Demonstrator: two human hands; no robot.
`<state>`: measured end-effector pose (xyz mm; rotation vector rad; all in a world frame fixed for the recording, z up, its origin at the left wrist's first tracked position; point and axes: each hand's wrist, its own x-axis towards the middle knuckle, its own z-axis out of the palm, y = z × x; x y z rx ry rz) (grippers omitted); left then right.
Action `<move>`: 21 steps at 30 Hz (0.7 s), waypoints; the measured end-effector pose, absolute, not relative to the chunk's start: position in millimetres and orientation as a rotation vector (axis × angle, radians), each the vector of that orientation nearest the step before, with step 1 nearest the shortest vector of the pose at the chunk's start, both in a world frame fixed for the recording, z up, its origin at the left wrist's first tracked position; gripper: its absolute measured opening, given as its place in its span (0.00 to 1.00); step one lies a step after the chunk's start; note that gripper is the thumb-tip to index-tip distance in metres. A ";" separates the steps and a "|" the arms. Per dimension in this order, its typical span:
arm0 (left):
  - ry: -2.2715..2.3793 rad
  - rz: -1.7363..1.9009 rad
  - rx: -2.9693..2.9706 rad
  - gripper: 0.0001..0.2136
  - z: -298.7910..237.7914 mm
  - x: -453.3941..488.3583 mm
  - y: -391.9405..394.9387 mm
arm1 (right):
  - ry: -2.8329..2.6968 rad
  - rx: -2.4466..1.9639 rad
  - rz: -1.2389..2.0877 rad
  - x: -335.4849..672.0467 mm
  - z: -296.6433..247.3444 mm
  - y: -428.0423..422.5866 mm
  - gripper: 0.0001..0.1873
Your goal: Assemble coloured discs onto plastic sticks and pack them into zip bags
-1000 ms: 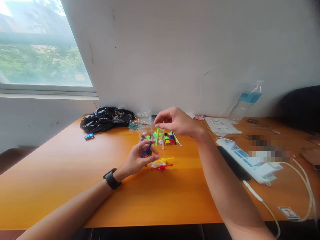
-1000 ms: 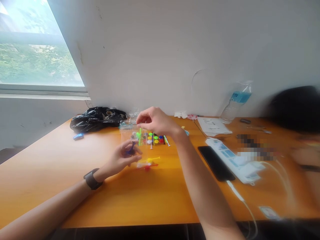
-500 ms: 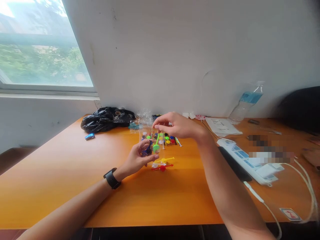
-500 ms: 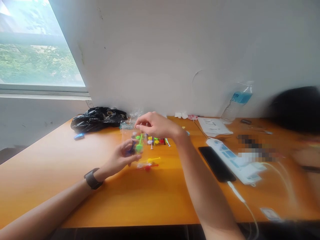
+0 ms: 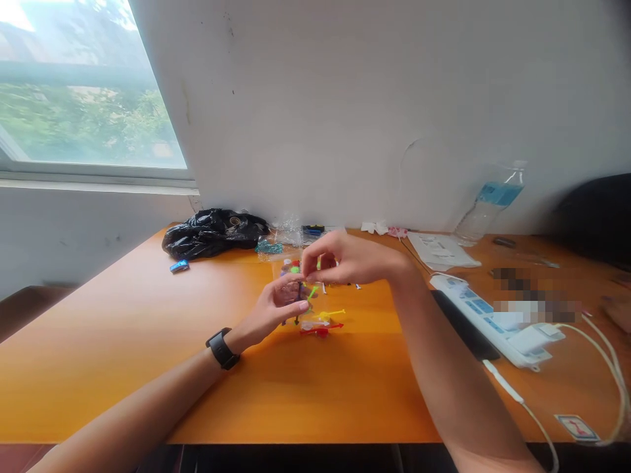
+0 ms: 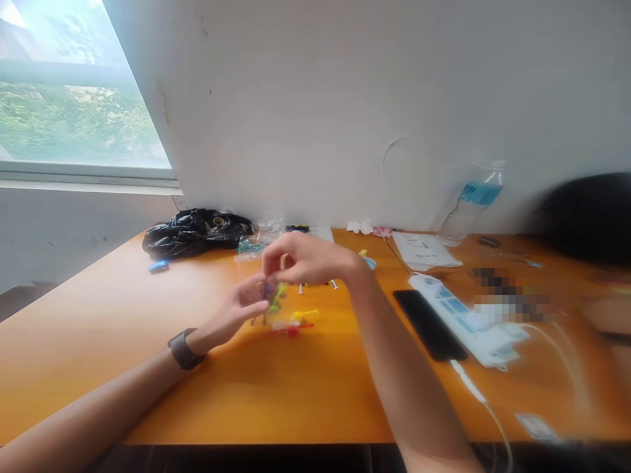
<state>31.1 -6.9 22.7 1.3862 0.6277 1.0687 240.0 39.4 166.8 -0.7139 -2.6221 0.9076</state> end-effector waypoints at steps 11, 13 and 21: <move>0.743 0.996 1.364 0.17 26.6 33.3 -11.1 | -2.559 -0.709 0.635 234.8 172.0 30.4 0.06; 0.751 0.966 1.355 0.17 26.5 32.9 -11.3 | -2.540 -0.755 0.589 235.9 172.2 29.2 0.12; 0.678 0.883 1.354 0.16 24.7 29.0 -13.4 | -2.517 -0.847 0.532 243.9 161.1 45.9 0.12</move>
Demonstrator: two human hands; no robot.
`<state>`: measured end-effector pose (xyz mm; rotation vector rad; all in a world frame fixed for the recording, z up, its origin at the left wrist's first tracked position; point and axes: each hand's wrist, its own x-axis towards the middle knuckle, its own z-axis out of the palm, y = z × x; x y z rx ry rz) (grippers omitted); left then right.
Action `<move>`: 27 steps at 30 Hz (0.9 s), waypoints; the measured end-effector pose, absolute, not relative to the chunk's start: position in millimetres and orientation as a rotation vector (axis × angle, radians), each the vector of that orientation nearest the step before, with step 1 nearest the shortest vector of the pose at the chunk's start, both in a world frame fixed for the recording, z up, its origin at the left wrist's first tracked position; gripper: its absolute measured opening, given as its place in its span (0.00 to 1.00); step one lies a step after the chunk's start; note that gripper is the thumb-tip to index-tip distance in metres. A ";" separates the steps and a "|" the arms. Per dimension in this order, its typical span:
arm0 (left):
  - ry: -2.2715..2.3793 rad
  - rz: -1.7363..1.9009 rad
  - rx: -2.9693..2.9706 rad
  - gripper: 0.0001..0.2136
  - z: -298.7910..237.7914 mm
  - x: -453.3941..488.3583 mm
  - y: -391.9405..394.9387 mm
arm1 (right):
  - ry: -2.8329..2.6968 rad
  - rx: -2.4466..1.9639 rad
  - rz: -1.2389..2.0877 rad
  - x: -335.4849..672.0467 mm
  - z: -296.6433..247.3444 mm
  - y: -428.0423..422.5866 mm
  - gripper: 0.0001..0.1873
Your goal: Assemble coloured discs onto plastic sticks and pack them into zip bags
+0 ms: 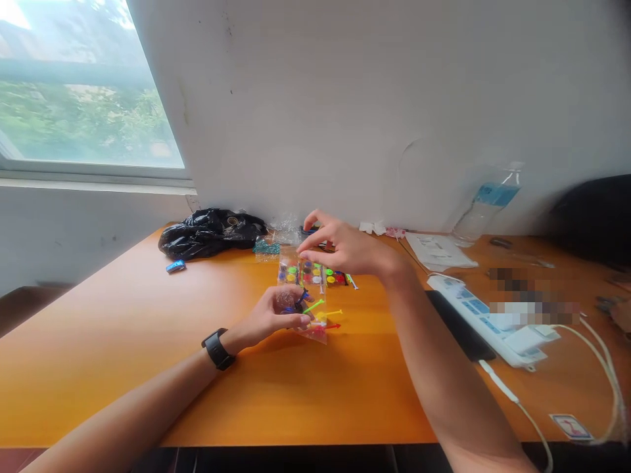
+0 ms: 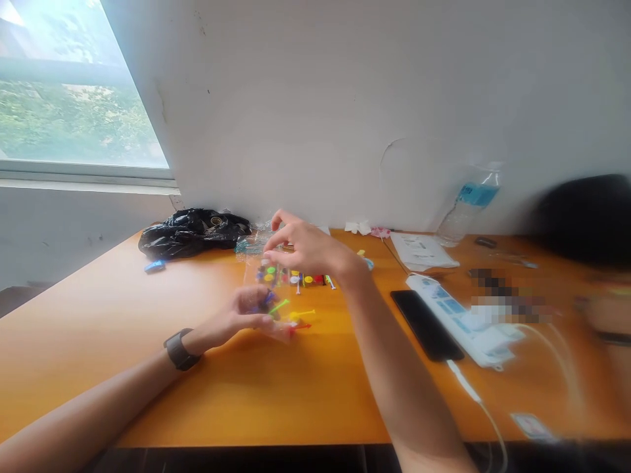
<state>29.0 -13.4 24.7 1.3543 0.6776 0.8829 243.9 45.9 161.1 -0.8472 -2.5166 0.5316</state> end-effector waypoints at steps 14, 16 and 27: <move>0.775 0.915 1.458 0.18 22.6 27.0 -10.7 | -2.471 -0.791 0.758 252.4 152.1 64.9 0.20; 0.771 0.922 1.459 0.17 23.7 27.4 -11.2 | -2.445 -0.821 0.715 251.7 151.1 66.0 0.18; 0.767 0.923 1.386 0.17 25.3 28.1 -14.1 | -2.339 -0.630 1.167 250.3 144.2 75.5 0.20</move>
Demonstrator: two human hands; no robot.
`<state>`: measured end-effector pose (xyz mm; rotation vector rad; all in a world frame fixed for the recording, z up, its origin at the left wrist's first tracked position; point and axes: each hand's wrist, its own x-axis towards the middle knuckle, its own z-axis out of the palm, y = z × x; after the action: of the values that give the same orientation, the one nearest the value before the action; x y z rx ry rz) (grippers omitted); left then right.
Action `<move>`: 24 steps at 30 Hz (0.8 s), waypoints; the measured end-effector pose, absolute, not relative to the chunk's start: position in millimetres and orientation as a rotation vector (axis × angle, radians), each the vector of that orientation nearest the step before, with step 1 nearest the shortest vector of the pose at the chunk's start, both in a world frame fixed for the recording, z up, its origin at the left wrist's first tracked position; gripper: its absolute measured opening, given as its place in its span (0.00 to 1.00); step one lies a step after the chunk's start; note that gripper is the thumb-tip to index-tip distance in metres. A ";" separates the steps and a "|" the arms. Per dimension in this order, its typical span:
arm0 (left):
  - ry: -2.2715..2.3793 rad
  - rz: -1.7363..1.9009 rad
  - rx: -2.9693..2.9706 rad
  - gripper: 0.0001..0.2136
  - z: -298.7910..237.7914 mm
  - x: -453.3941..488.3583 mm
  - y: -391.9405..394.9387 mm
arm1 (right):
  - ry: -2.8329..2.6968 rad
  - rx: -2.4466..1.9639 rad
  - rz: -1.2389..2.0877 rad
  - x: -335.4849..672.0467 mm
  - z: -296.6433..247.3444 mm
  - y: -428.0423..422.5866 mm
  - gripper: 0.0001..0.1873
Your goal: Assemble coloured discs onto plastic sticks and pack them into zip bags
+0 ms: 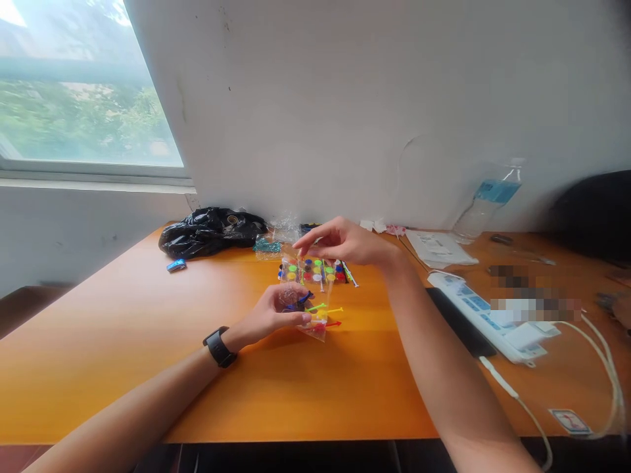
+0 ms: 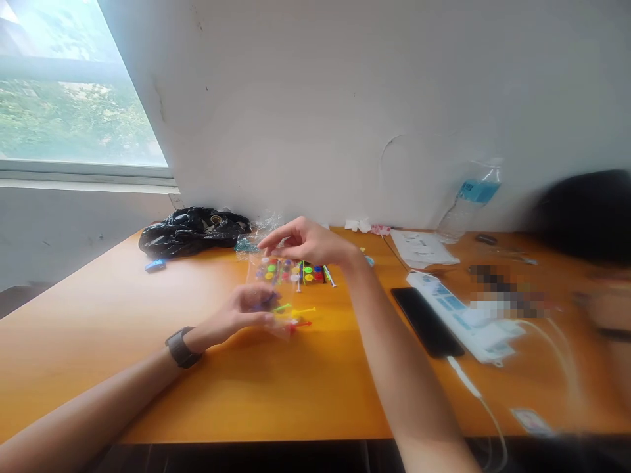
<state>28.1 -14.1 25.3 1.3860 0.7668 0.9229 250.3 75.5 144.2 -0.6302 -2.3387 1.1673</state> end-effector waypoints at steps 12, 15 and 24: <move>0.732 0.908 1.376 0.18 24.9 28.7 -13.6 | -2.346 -0.709 1.202 257.1 144.3 78.9 0.19; 0.753 0.944 1.391 0.18 22.6 26.3 -10.6 | -2.338 -0.685 1.267 260.4 147.1 78.5 0.23; 0.731 0.949 1.378 0.20 16.5 20.3 -3.8 | -2.280 -0.548 1.476 276.0 134.6 94.3 0.27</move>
<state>20.3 -3.8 16.5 1.3775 0.7311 0.9493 276.0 94.3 134.6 -0.5480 -2.2803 1.4762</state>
